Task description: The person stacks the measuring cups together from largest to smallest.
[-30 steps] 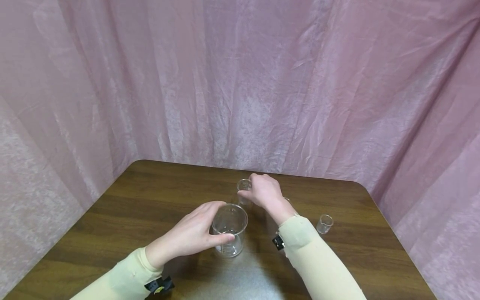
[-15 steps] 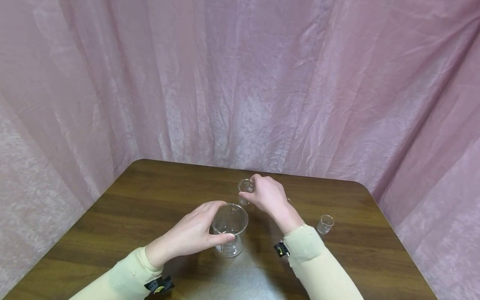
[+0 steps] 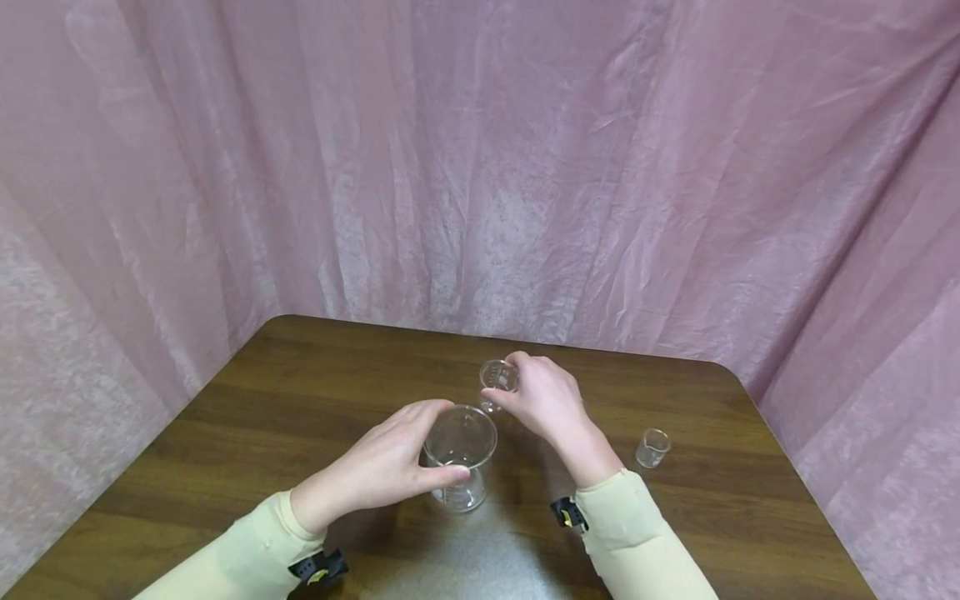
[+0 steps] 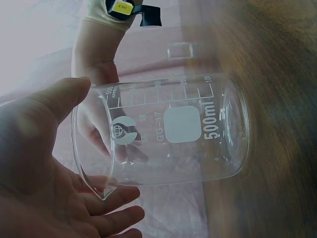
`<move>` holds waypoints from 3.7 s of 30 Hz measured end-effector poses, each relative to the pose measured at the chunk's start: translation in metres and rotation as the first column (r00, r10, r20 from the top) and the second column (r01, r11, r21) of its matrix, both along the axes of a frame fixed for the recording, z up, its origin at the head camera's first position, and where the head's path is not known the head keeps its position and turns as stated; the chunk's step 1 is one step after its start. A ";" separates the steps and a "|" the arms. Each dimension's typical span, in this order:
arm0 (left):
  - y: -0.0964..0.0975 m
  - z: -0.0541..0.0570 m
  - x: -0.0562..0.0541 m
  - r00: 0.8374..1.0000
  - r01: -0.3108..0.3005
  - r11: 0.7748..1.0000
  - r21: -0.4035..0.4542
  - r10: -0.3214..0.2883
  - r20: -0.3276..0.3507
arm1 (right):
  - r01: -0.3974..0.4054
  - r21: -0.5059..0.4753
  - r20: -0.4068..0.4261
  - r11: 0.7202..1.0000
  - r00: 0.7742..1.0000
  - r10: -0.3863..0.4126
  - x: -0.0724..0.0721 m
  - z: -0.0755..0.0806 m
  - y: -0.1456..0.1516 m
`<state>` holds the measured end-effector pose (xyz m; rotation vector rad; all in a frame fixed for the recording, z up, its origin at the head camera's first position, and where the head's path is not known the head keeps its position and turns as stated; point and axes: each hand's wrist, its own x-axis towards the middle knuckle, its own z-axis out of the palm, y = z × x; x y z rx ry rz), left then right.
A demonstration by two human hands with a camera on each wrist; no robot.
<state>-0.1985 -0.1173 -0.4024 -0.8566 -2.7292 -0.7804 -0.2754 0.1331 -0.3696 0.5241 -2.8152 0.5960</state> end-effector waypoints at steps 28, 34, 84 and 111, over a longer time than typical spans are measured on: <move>-0.001 0.001 0.001 1.000 0.005 1.000 -0.004 -0.005 -0.003 | -0.015 -0.043 -0.042 0.999 0.999 0.013 0.033 0.015 0.008; -0.001 0.002 0.000 1.000 0.007 1.000 -0.013 -0.007 -0.003 | -0.017 -0.034 -0.047 0.999 0.999 0.016 0.039 0.023 0.010; -0.001 0.002 0.001 0.999 -0.008 1.000 -0.011 0.008 0.039 | -0.107 -0.073 -0.064 0.992 0.993 0.102 0.073 0.050 0.008; -0.001 0.002 0.001 1.000 0.000 1.000 -0.007 0.000 0.026 | -0.163 -0.024 -0.038 0.986 0.986 0.162 0.078 0.039 -0.004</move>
